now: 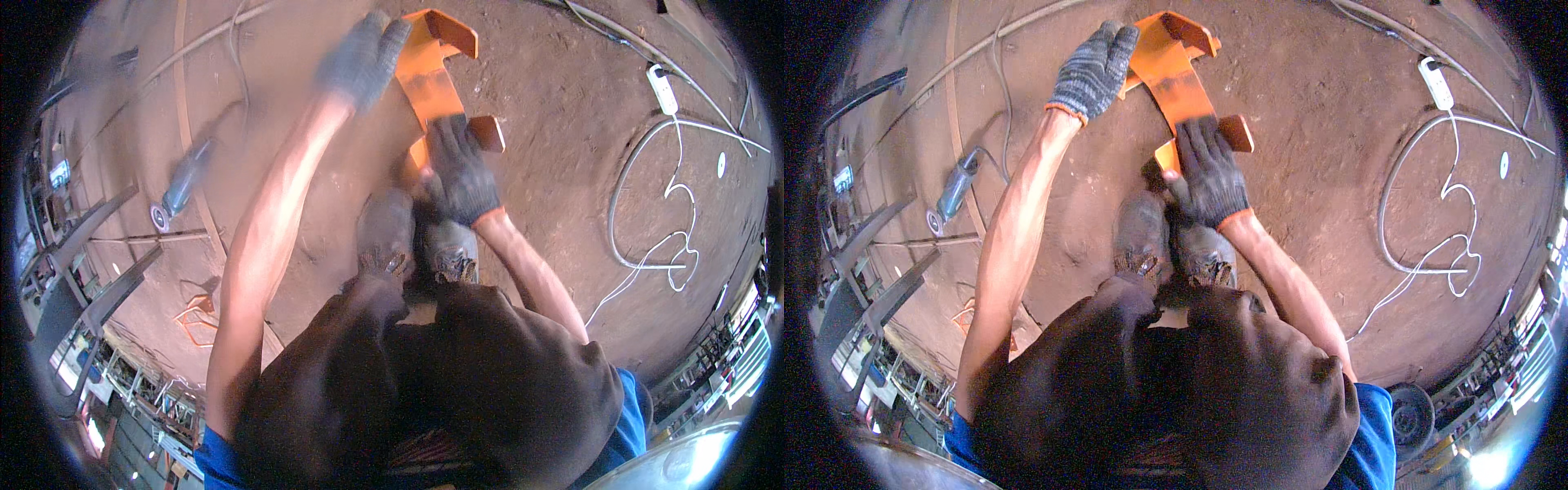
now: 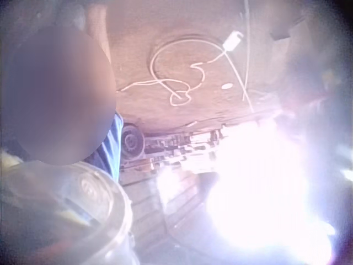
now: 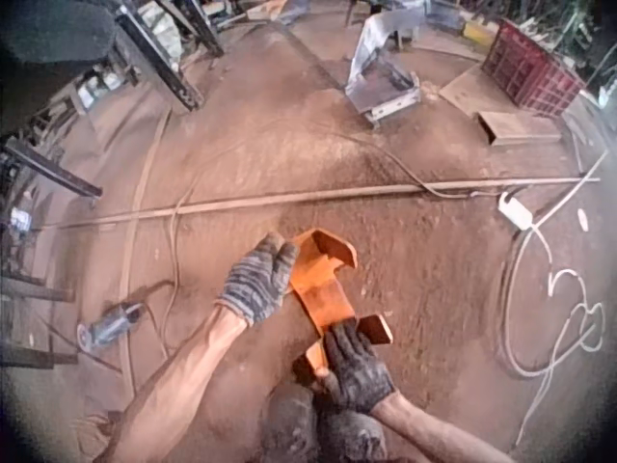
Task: The person sands a small orange metal bracket with a sanding block, repeatedly rubbing its surfaces and edges. The person rotates the bracket to access different sides and continues sanding throughout the clip.
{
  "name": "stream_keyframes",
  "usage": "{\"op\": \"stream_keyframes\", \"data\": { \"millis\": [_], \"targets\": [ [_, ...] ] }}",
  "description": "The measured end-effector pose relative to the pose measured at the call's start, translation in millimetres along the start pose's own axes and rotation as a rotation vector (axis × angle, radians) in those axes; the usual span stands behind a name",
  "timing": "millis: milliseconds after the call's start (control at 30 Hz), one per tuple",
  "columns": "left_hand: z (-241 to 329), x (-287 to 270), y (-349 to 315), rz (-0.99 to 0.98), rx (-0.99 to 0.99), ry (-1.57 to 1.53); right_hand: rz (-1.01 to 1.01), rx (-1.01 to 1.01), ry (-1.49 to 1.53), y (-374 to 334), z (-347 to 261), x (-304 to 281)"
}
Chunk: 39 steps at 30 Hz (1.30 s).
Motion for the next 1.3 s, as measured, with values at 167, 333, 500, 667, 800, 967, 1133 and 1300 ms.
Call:
{"op": "stream_keyframes", "data": {
  "millis": [167, 333, 500, 667, 800, 967, 1133, 1300],
  "targets": [
    [9, 16, 9, -0.058, -0.056, -0.073, 0.062, 0.023, -0.043, 47, 25, 0],
    [9, -5, 10, -0.014, -0.121, -0.092, 0.076, 0.014, -0.155, 20, 9, -2],
    [-1, 12, 11, 0.079, -0.03, -0.08, 0.063, 0.058, -0.144, 44, 23, -2],
    [-2, 6, 6, 0.132, 0.016, -0.051, -0.013, 0.052, -0.036, 29, 15, -2],
    [7, 5, 9, 0.029, -0.004, -0.168, 0.064, 0.029, -0.057, 47, 21, -6],
    [-20, 24, 27, -0.05, 0.076, -0.109, -0.221, -0.002, -0.042, -27, 10, -9],
    [15, -6, 51, -0.086, 0.298, -0.058, -0.318, -0.077, -0.009, -31, 18, -15],
    [-4, -11, 42, -0.272, 0.0, -0.14, -0.348, -0.252, -0.055, -37, 25, -10]
  ]
}}
Point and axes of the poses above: each hand's wrist, its own y-axis towards the middle knuckle, its own x-axis out of the palm, z = x × y, the point moved 10 cm from there along y, towards the middle knuckle, and after that the axes turned 8 degrees about z, right-handed, at the moved point
